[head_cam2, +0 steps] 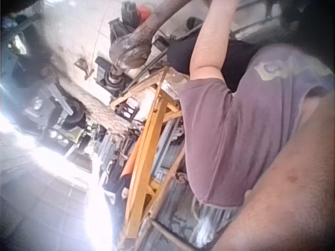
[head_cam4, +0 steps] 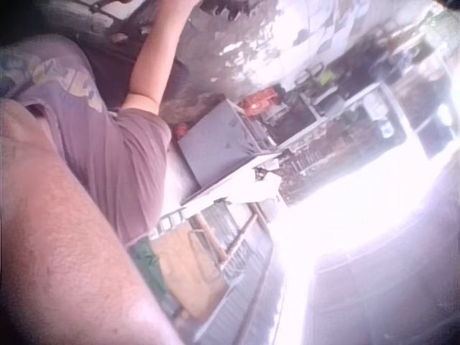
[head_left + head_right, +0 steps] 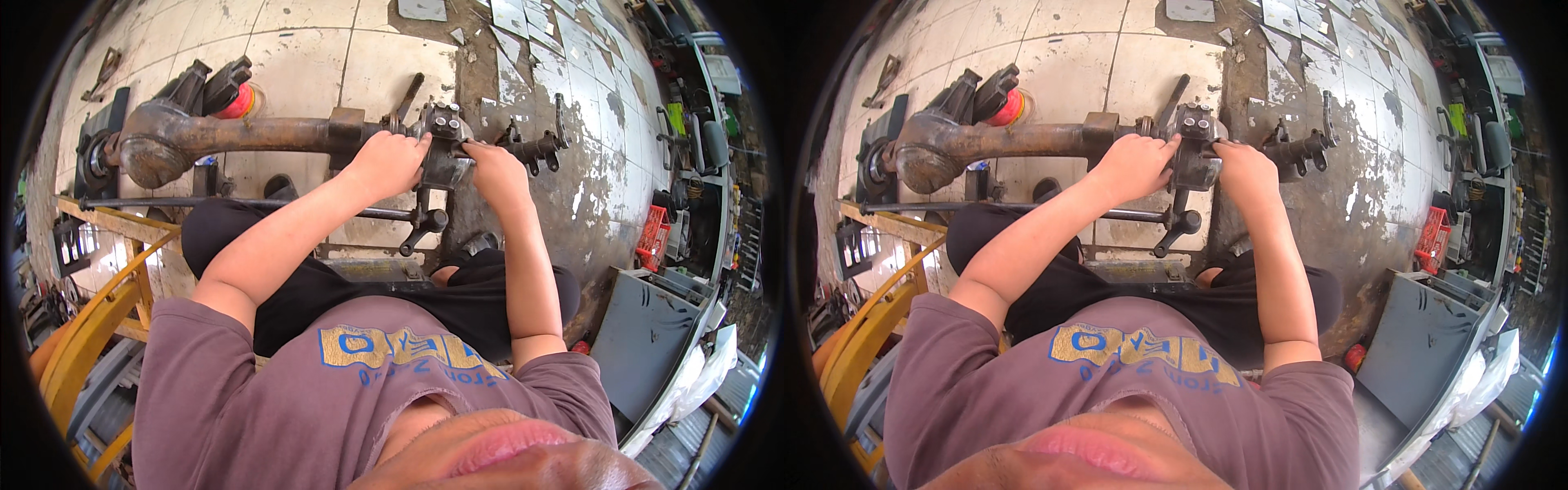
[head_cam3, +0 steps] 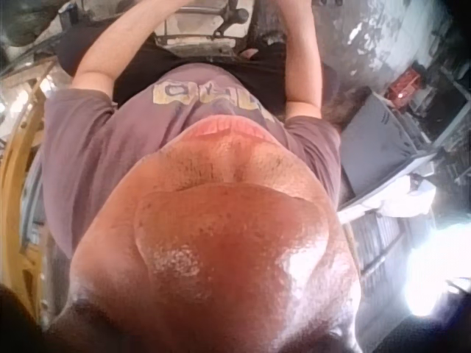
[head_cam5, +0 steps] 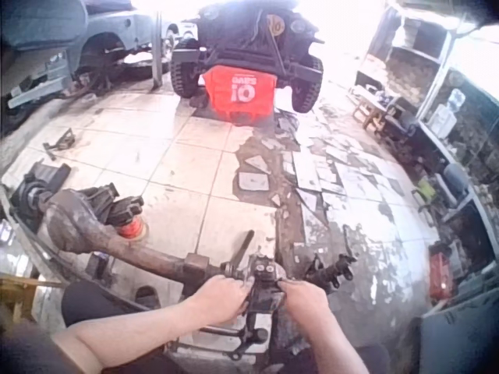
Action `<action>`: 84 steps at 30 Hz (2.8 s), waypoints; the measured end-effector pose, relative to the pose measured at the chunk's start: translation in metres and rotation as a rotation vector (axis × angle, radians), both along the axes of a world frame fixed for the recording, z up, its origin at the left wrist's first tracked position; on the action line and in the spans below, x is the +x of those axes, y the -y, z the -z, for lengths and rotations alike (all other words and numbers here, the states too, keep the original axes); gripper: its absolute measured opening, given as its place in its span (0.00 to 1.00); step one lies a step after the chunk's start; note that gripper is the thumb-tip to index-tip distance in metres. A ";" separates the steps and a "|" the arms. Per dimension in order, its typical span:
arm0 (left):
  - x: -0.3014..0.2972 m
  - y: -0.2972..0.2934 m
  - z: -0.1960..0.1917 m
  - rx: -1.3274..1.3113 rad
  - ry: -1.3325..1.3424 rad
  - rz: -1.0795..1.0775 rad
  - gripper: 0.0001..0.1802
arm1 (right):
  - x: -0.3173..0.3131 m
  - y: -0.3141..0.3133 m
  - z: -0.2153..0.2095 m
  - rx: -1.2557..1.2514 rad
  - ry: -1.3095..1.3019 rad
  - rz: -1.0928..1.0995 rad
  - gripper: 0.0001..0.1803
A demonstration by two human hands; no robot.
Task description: The person sits on the floor and assembles a vehicle axle differential, attaching a metal housing and tightening bolts by hand. The person rotates the assembly to access different sides and continues securing the components.
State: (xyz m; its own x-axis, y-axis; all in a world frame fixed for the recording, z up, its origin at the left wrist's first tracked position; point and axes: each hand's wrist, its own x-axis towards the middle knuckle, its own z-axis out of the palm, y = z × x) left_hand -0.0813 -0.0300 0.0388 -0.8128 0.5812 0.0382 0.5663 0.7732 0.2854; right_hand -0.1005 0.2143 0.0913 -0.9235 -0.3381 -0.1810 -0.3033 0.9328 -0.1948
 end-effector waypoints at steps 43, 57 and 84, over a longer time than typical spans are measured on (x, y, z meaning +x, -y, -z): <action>0.005 -0.001 0.013 0.045 -0.074 -0.018 0.32 | -0.025 -0.004 0.034 -0.161 0.084 0.039 0.28; 0.005 -0.004 0.004 -0.022 0.015 -0.022 0.34 | -0.011 0.007 0.042 0.029 -0.021 0.016 0.30; 0.005 -0.003 0.007 0.035 -0.059 -0.009 0.34 | -0.023 0.007 0.016 0.016 0.151 -0.003 0.30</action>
State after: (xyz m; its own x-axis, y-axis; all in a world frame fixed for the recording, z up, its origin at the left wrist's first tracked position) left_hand -0.0764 -0.0270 0.0317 -0.8139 0.5712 0.1065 0.5759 0.7687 0.2783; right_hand -0.1231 0.2070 0.0749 -0.8841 -0.3371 -0.3236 -0.2747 0.9352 -0.2236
